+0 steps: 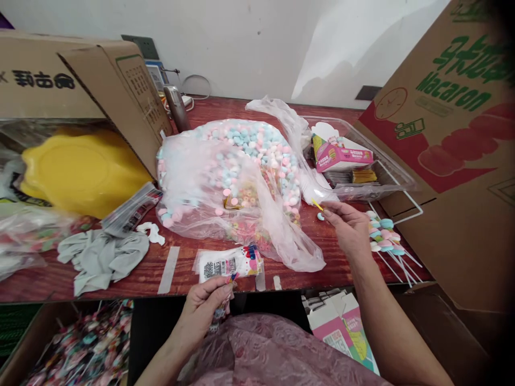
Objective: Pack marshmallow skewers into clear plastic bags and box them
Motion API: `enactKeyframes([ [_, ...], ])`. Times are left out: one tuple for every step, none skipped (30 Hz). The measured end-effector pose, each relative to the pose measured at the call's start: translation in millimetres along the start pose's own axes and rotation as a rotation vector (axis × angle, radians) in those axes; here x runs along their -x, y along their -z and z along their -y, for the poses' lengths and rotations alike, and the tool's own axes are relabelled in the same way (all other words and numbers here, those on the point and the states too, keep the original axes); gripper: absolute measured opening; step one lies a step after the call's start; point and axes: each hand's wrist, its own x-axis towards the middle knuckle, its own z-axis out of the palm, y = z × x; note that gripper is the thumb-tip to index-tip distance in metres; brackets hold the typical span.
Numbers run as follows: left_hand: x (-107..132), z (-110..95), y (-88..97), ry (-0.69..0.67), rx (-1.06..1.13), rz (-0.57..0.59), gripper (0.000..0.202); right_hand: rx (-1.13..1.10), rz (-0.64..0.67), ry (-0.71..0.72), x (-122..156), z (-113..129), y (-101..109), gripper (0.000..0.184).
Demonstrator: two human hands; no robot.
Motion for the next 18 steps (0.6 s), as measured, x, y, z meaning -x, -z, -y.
enactKeyframes([
  [-0.6, -2.8, -0.5, -0.008, -0.008, 0.016, 0.035, -0.076, 0.019, -0.005, -5.8, 11.0, -6.3, 0.028],
  [-0.9, -5.9, -1.0, -0.013, -0.014, 0.031, 0.035, -0.15, 0.046, -0.011, -12.3, 23.1, -14.2, 0.028],
  [-1.1, -8.9, -1.6, -0.017, -0.016, 0.041, 0.035, -0.214, 0.08, -0.011, -19.5, 36.1, -23.6, 0.027],
  [-1.2, -11.7, -2.1, -0.021, -0.013, 0.046, 0.035, -0.255, 0.121, -0.001, -27.0, 49.7, -34.6, 0.025],
  [-1.1, -13.8, -2.4, -0.026, -0.006, 0.046, 0.035, -0.274, 0.17, 0.028, -34.8, 63.2, -46.9, 0.023],
  [-0.9, -15.3, -2.5, -0.033, 0.004, 0.044, 0.035, -0.283, 0.22, 0.071, -42.6, 76.0, -60.3, 0.021],
  [-0.5, -16.0, -2.2, -0.04, 0.014, 0.04, 0.036, -0.281, 0.273, 0.123, -50.2, 87.7, -74.4, 0.02],
  [-0.1, -16.1, -1.5, -0.046, 0.022, 0.037, 0.035, -0.271, 0.326, 0.177, -57.3, 97.6, -88.8, 0.019],
  [0.5, -15.6, -0.3, -0.051, 0.029, 0.033, 0.035, -0.254, 0.375, 0.227, -63.9, 105.4, -103.2, 0.018],
  [1.2, -14.9, 1.2, -0.056, 0.033, 0.03, 0.036, -0.226, 0.421, 0.266, -69.7, 111.0, -117.1, 0.019],
  [1.8, -14.0, 3.2, -0.061, 0.037, 0.029, 0.036, -0.193, 0.463, 0.293, -74.8, 114.2, -129.9, 0.02],
  [2.4, -13.2, 5.7, -0.066, 0.043, 0.026, 0.036, -0.158, 0.499, 0.309, -79.0, 115.5, -141.4, 0.022],
  [2.9, -12.6, 8.4, -0.068, 0.05, 0.02, 0.037, -0.129, 0.528, 0.318, -82.2, 115.0, -151.2, 0.024],
  [3.3, -12.3, 11.5, -0.068, 0.061, 0.011, 0.037, -0.103, 0.553, 0.323, -84.3, 113.3, -159.2, 0.026],
  [3.6, -12.1, 14.8, -0.065, 0.076, -0.005, 0.036, -0.08, 0.574, 0.326, -85.5, 110.7, -165.4, 0.028],
  [3.7, -12.2, 18.3, -0.058, 0.092, -0.022, 0.036, -0.059, 0.592, 0.328, -85.6, 107.6, -170.0, 0.029],
  [3.7, -12.3, 21.6, -0.049, 0.108, -0.039, 0.037, -0.037, 0.607, 0.331, -84.8, 104.3, -173.2, 0.03],
  [3.6, -12.3, 24.8, -0.042, 0.122, -0.053, 0.038, -0.007, 0.62, 0.336, -83.3, 101.2, -175.4, 0.031],
])
